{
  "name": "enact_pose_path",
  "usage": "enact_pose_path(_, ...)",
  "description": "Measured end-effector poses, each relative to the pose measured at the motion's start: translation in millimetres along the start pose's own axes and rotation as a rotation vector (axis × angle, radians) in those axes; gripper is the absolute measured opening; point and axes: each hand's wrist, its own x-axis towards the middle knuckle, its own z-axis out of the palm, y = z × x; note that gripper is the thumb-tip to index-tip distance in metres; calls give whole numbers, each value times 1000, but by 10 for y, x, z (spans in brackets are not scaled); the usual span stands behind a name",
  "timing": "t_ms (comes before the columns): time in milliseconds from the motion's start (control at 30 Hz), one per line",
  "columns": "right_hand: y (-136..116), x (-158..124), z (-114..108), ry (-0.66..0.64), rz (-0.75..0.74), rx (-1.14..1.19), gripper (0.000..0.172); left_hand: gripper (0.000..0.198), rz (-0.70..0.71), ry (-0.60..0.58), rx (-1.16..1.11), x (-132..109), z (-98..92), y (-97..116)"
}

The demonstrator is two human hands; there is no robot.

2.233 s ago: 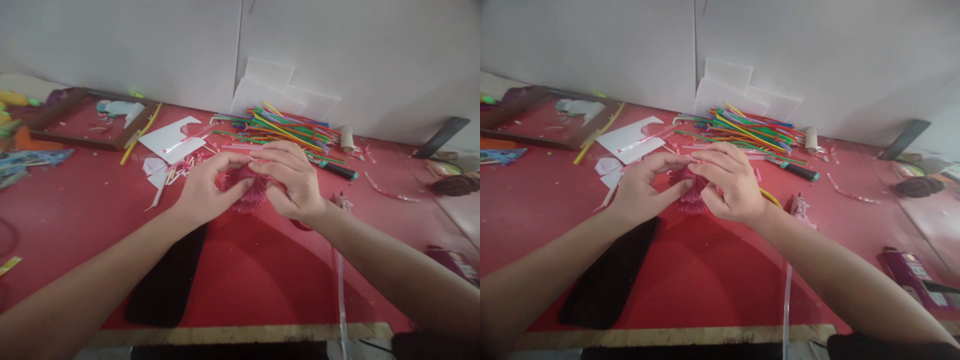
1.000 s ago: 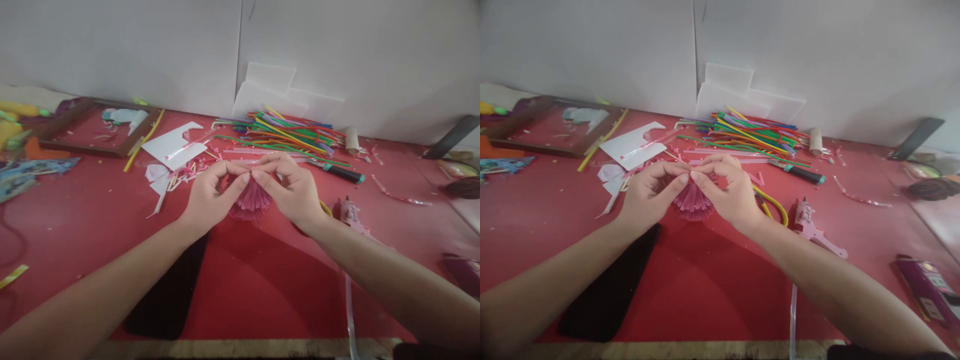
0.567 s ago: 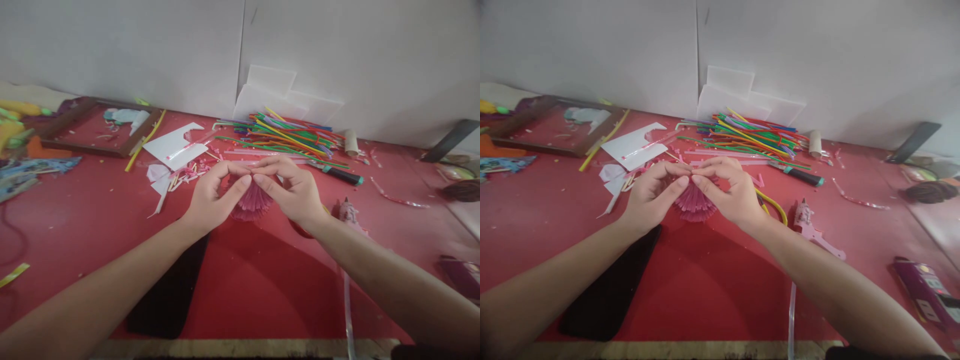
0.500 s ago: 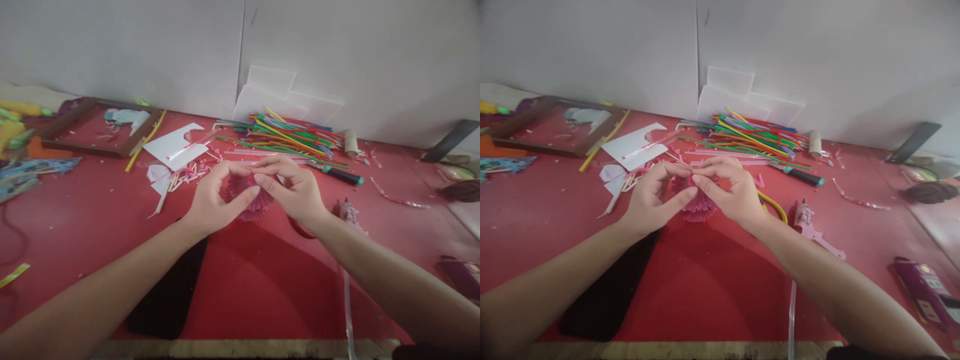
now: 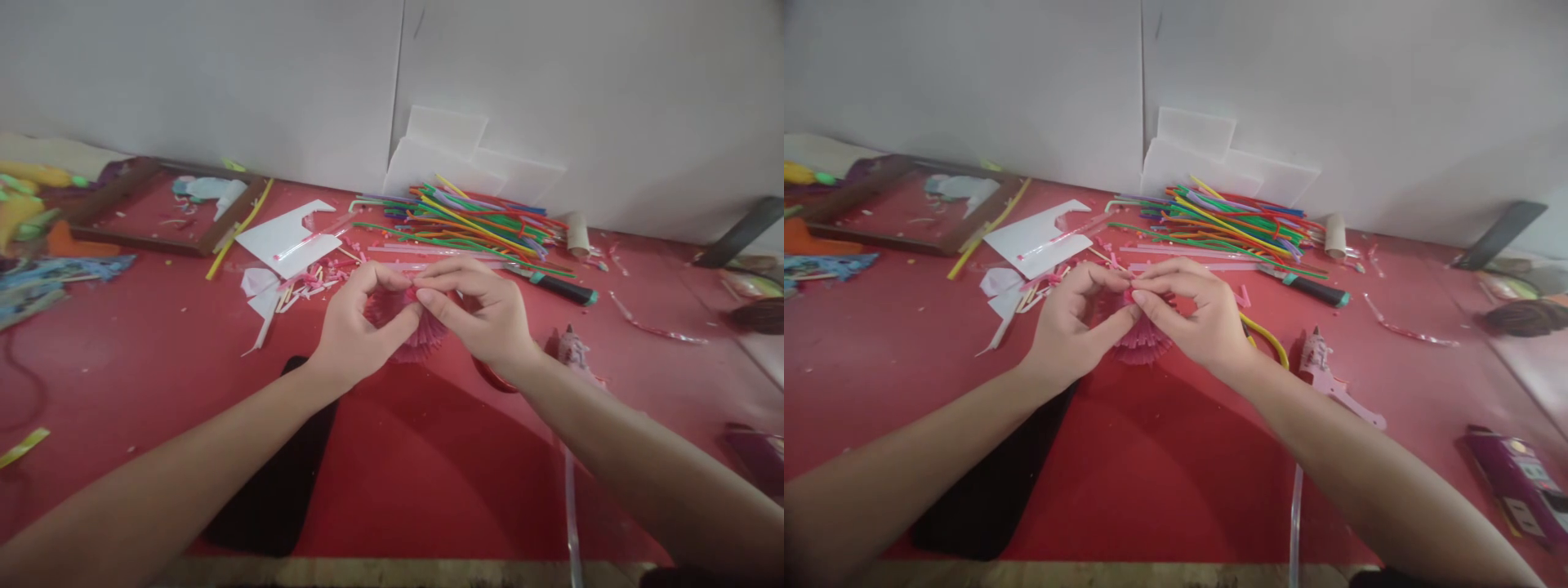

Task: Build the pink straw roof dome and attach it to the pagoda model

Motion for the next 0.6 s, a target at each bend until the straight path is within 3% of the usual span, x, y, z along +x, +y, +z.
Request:
enact_pose_path(167,-5,8,-7,-5,-1,-12,10,18,-45,3,-22,-24,17,20)
enact_pose_path(400,-13,-28,42,17,14,40,9,37,-60,38,-66,-40,38,8)
enact_pose_path(600,-39,-2,33,26,176,151,5,28,-2,21,-43,-27,31,10)
